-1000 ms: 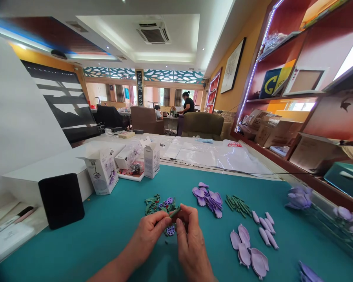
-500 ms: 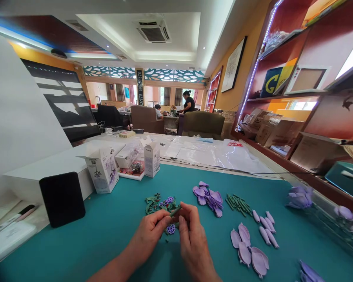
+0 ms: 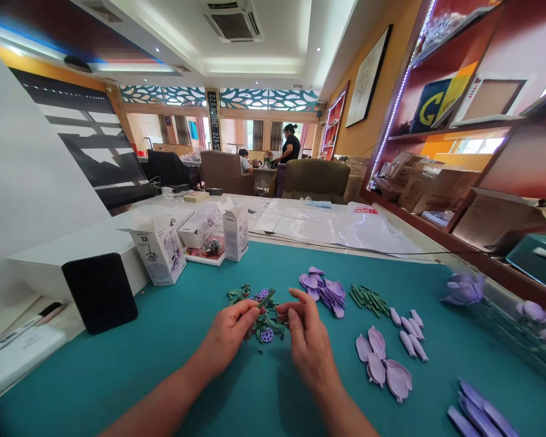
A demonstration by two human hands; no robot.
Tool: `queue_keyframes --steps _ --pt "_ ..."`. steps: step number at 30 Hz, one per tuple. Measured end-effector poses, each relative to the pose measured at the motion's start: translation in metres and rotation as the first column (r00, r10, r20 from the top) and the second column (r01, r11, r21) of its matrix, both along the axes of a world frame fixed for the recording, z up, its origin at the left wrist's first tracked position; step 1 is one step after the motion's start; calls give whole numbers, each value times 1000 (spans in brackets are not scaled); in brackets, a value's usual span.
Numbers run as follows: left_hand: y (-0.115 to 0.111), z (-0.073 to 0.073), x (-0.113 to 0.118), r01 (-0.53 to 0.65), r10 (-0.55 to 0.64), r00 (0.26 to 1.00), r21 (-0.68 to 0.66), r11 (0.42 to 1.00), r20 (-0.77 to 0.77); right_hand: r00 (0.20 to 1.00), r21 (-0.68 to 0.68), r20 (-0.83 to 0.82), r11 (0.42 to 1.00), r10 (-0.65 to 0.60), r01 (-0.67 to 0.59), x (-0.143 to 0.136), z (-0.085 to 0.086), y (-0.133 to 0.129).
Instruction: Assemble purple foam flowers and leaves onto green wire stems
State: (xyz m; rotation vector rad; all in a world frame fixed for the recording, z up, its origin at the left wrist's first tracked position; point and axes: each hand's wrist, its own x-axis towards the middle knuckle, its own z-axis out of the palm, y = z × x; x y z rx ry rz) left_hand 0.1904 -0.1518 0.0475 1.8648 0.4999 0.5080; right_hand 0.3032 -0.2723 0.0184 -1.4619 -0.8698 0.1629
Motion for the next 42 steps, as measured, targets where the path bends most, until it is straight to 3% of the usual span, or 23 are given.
queue_keyframes --steps 4,9,14,17,20,22,25,32,37,42 --pt "7 -3 3 55 -54 999 -157 986 10 998 -51 55 998 -40 43 16 -3 -4" --pt "2 -3 2 134 -139 990 -174 976 -16 980 -135 189 990 61 -35 17 -4 -4" --pt "-2 -5 1 162 -168 986 -259 952 0 956 -133 292 991 38 1 11 0 -4" --pt "1 -4 2 152 -156 987 -404 902 24 962 -162 261 986 80 -37 11 0 -3" --pt "9 -2 3 139 -83 989 -579 803 122 960 -206 254 976 115 -63 6 -2 -1" --pt "16 1 3 120 5 983 -670 733 182 917 -276 364 959 161 -59 -1 -3 1" --pt "23 4 2 73 128 969 -744 664 209 793 -412 553 911 256 -7 -14 -7 5" --pt "26 4 3 48 182 960 -765 642 213 530 -577 755 777 387 253 -29 -18 13" --pt "23 4 2 59 161 965 -770 635 207 513 -621 745 724 426 300 -35 -15 14" --pt "22 3 1 74 141 967 -761 644 214 525 -610 738 752 424 250 -36 -18 15"
